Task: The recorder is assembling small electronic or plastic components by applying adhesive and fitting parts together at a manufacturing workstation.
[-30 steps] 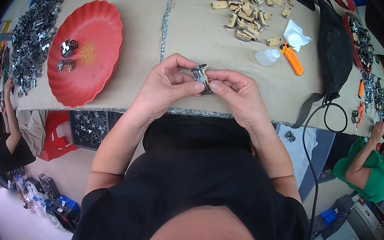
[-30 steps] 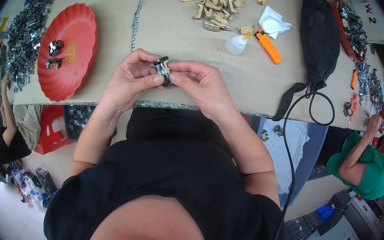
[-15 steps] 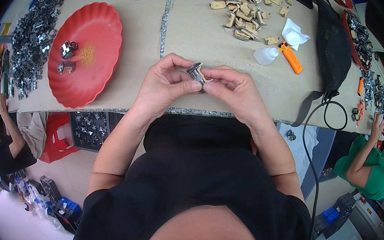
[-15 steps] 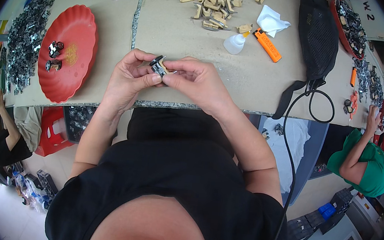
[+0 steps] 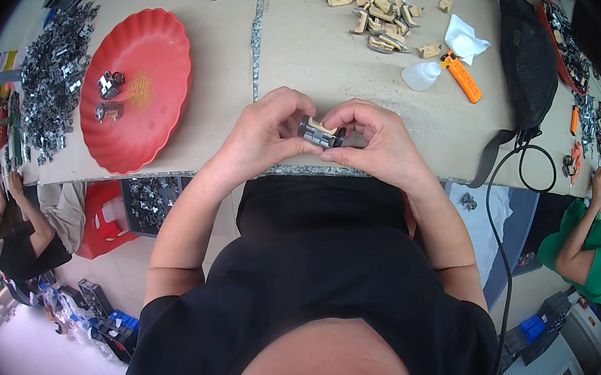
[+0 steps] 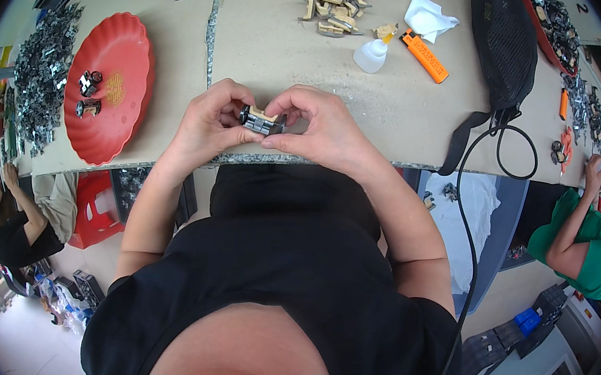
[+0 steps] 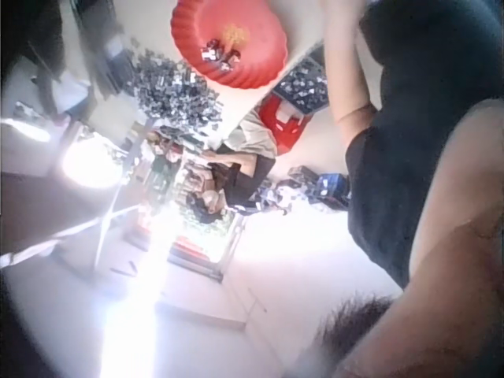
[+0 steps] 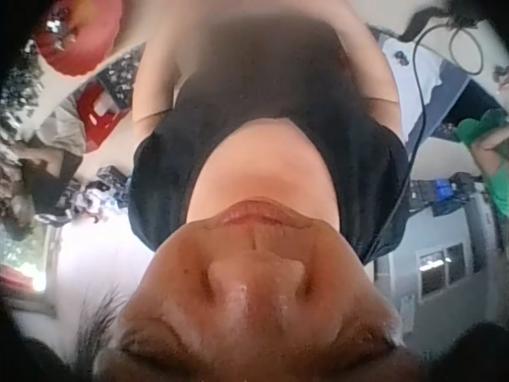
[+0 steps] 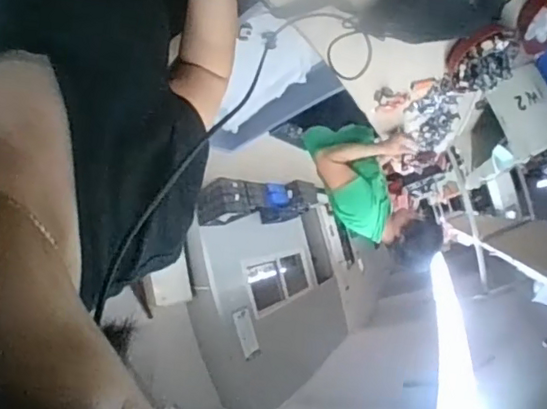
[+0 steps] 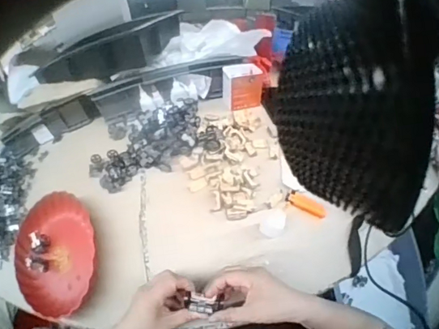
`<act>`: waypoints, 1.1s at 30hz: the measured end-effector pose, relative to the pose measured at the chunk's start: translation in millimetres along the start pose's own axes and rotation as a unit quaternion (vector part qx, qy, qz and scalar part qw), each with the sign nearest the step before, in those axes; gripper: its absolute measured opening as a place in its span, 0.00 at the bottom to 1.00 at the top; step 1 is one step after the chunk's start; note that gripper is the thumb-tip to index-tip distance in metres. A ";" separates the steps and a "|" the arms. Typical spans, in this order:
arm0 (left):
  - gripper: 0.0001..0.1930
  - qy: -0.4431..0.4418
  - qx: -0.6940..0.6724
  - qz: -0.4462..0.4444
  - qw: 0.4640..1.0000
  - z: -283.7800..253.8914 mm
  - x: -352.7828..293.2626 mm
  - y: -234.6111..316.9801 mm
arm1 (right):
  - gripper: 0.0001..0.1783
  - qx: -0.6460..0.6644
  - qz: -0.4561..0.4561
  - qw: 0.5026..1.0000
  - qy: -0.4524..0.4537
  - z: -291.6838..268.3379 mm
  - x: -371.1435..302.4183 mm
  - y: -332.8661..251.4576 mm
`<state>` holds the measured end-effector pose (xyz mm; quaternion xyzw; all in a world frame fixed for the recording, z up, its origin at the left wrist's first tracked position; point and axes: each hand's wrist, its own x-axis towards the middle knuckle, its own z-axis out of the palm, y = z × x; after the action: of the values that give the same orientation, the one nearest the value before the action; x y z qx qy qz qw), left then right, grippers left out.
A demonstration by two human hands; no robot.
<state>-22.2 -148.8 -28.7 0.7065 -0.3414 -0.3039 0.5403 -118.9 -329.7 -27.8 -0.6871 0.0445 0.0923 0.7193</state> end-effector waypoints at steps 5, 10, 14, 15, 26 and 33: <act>0.15 -0.070 0.114 0.054 0.990 -12.0 5.9 22.0 | 0.15 -0.045 -0.038 0.998 -0.031 -8.4 0.9 2.6; 0.12 -0.098 0.131 0.059 0.985 -9.0 10.0 22.2 | 0.14 -0.076 -0.056 0.995 -0.024 -6.6 -0.1 3.3; 0.12 -0.082 0.134 0.067 0.985 -6.4 8.0 15.5 | 0.14 -0.172 -0.098 0.980 -0.028 -6.5 1.3 0.2; 0.12 -0.079 0.131 0.067 0.986 -6.4 8.0 14.6 | 0.15 -0.181 -0.107 0.977 -0.028 -6.9 1.8 0.9; 0.11 -0.058 0.119 0.150 0.980 -0.4 9.5 -0.5 | 0.14 -0.186 -0.185 0.965 -0.013 -4.6 0.4 12.9; 0.12 -0.068 0.140 0.146 0.977 -1.3 10.1 -5.0 | 0.15 -0.190 -0.165 0.968 -0.015 -4.2 1.1 10.0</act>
<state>-14.5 -155.3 -33.9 0.6959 -0.5156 -0.2180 0.4498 -119.5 -333.4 -38.0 -0.8078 -0.0982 -0.0105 0.5811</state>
